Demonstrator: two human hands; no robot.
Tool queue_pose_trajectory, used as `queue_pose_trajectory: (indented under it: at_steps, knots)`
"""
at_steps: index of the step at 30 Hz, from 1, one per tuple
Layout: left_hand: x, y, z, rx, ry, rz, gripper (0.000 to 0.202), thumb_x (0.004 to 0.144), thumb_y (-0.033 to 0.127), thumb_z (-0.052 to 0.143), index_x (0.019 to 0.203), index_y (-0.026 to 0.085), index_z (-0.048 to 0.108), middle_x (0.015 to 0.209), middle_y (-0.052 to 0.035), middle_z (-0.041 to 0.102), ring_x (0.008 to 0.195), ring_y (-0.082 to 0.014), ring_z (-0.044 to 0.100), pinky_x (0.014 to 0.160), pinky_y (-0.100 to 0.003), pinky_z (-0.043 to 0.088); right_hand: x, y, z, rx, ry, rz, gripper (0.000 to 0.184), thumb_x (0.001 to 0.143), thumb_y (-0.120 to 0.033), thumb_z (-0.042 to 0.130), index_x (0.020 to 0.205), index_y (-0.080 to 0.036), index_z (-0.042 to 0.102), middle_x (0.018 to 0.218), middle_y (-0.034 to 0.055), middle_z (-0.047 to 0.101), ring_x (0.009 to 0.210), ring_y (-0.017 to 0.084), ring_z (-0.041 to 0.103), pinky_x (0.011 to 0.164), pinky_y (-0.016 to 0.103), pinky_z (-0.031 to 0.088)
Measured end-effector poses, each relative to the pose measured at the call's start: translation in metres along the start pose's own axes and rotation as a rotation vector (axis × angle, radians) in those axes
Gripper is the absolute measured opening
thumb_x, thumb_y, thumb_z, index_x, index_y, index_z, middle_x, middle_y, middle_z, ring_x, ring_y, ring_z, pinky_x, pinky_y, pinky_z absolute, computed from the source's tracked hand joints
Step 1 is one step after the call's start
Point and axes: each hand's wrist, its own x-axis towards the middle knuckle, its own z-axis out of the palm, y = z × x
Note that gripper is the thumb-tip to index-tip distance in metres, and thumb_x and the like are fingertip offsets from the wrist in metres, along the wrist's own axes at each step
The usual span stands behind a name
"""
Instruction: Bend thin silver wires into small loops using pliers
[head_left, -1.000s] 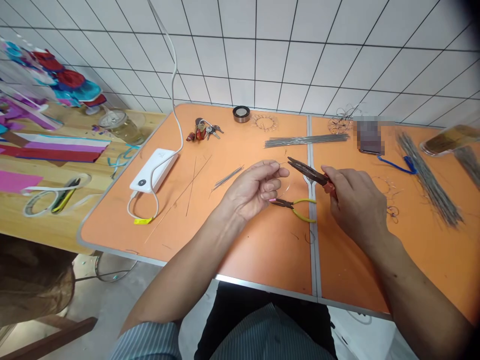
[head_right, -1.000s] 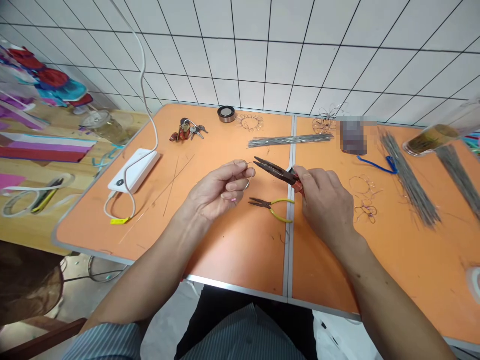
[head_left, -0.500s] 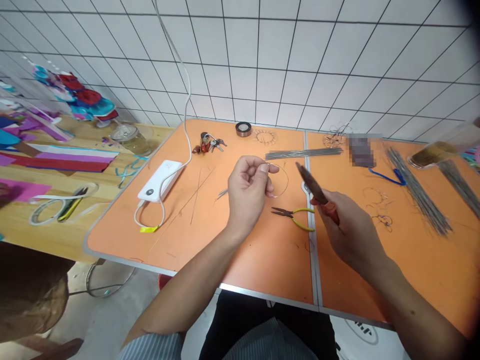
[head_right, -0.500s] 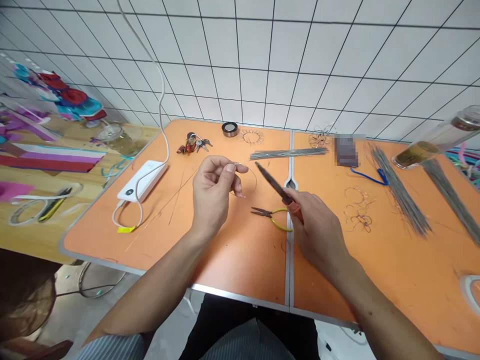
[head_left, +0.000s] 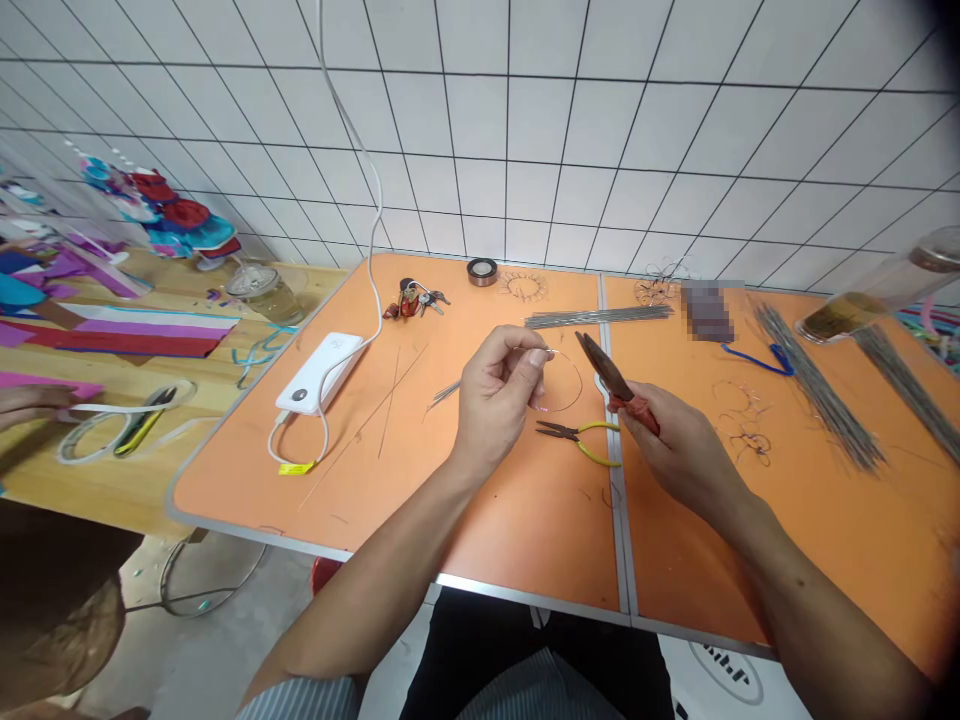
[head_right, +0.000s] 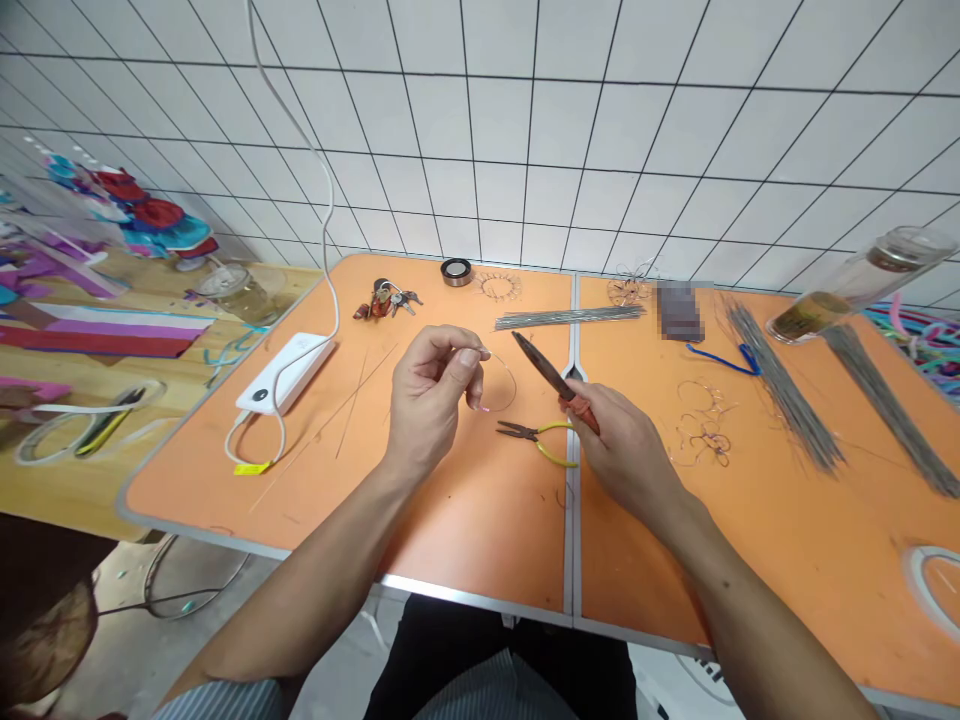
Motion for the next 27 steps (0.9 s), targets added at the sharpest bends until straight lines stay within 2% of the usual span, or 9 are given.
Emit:
queue_pose_trajectory:
  at_steps: [5,9,12,14,16,18,20,23,27]
  knots:
    - [0.000,0.006,-0.002,-0.016,-0.038,0.031,0.016,0.096,0.039,0.082,0.092,0.024,0.076,0.098,-0.0028,0.065,0.068,-0.0109,0.059,0.060,-0.025,0.054,-0.001,0.004,-0.007,0.271,-0.238,0.041,0.031,0.112,-0.048,0.056,0.116,-0.024,0.075,0.100,0.0058,0.080,0.096,0.026,0.075,0.078,0.036,0.058]
    - [0.000,0.006,-0.004,0.026,-0.044,0.067,0.015,0.095,0.039,0.083,0.092,0.025,0.079,0.102,-0.0058,0.067,0.075,-0.0138,0.062,0.065,-0.027,0.056,-0.003,-0.002,-0.014,0.359,-0.305,0.056,0.035,0.110,-0.053,0.057,0.109,-0.024,0.078,0.090,0.0038,0.076,0.082,0.023,0.070,0.069,0.033,0.054]
    - [0.003,0.006,-0.005,0.004,-0.054,0.040,0.018,0.095,0.040,0.083,0.091,0.024,0.075,0.099,-0.0041,0.067,0.072,-0.0118,0.061,0.064,-0.025,0.056,-0.004,-0.009,-0.021,0.366,-0.296,0.064,0.037,0.111,-0.054,0.056,0.106,-0.024,0.077,0.089,0.0044,0.076,0.078,0.022,0.069,0.065,0.032,0.051]
    - [0.007,0.006,-0.006,-0.134,-0.058,-0.077,0.024,0.091,0.040,0.087,0.091,0.023,0.069,0.089,-0.0007,0.065,0.062,-0.0096,0.056,0.054,-0.021,0.051,-0.004,-0.013,-0.022,0.306,-0.257,0.053,0.036,0.111,-0.051,0.054,0.094,-0.025,0.072,0.087,0.0039,0.076,0.077,0.022,0.068,0.063,0.032,0.050]
    - [0.011,0.007,-0.008,-0.333,-0.078,-0.283,0.027,0.088,0.034,0.088,0.091,0.022,0.063,0.080,0.0028,0.059,0.055,-0.0072,0.048,0.042,-0.015,0.041,-0.003,-0.014,-0.020,0.207,-0.198,0.027,0.036,0.112,-0.046,0.053,0.085,-0.025,0.064,0.079,0.0020,0.071,0.072,0.021,0.065,0.062,0.032,0.048]
    - [0.015,0.007,-0.010,-0.519,-0.096,-0.500,0.025,0.090,0.022,0.083,0.088,0.020,0.058,0.078,0.0040,0.052,0.053,-0.0044,0.040,0.037,-0.009,0.030,-0.003,-0.011,-0.015,0.106,-0.117,-0.030,0.028,0.112,-0.039,0.051,0.091,-0.025,0.065,0.080,0.0021,0.071,0.074,0.022,0.066,0.065,0.033,0.049]
    - [0.017,0.007,-0.012,-0.630,-0.092,-0.653,0.023,0.095,0.012,0.074,0.085,0.019,0.054,0.081,0.0031,0.048,0.053,-0.0024,0.035,0.036,-0.004,0.023,-0.003,-0.006,-0.007,0.013,-0.032,-0.096,0.021,0.112,-0.031,0.051,0.111,-0.024,0.071,0.092,0.0045,0.077,0.086,0.024,0.071,0.072,0.035,0.051]
    - [0.017,0.005,-0.014,-0.676,-0.065,-0.752,0.019,0.102,0.008,0.062,0.087,0.018,0.055,0.085,0.0011,0.048,0.054,-0.0013,0.033,0.036,0.000,0.018,-0.006,0.001,0.003,-0.130,0.044,-0.142,0.031,0.112,-0.025,0.049,0.132,-0.024,0.073,0.103,0.0059,0.081,0.096,0.026,0.073,0.073,0.035,0.050]
    - [0.016,0.004,-0.013,-0.686,-0.063,-0.806,0.017,0.107,0.008,0.055,0.093,0.016,0.061,0.087,-0.0005,0.050,0.054,-0.0006,0.035,0.036,0.002,0.019,-0.007,0.007,0.009,-0.297,0.155,-0.190,0.033,0.111,-0.020,0.050,0.134,-0.023,0.073,0.107,0.0061,0.083,0.098,0.026,0.072,0.067,0.035,0.043]
